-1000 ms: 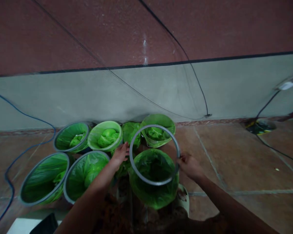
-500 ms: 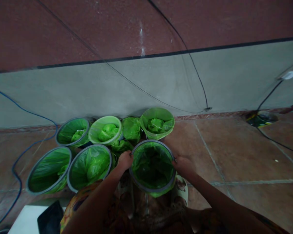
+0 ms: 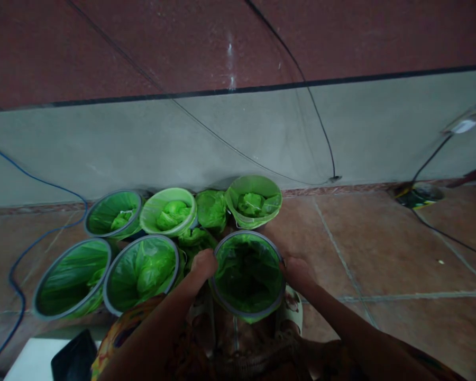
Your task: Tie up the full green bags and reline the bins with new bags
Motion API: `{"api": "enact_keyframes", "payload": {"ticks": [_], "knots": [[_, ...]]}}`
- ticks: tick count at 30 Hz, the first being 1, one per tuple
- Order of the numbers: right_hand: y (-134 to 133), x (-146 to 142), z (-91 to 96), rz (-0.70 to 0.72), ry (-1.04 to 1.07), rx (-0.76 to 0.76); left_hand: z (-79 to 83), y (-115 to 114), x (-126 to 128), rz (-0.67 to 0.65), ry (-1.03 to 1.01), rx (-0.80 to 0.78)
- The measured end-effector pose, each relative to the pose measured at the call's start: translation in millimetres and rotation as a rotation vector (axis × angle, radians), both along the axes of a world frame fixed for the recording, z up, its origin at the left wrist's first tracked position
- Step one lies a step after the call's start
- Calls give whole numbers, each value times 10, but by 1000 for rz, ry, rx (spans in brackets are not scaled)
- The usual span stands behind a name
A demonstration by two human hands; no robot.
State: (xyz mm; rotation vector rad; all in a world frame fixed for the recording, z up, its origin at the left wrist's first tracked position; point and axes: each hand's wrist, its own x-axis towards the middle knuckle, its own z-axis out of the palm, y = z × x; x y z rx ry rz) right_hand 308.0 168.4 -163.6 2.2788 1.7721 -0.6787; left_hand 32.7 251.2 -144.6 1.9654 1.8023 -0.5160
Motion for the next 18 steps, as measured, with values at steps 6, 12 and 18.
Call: {"api": "enact_keyframes", "payload": {"ticks": [6,12,18], "knots": [[1,-20,53,8,-4,-2,47,-18,30,-34,33,-29],[2,-26,3,5,-20,15,30,-4,42,-55,38,-37],[-1,-38,10,-15,-21,8,6,17,54,-45,44,-27]]}}
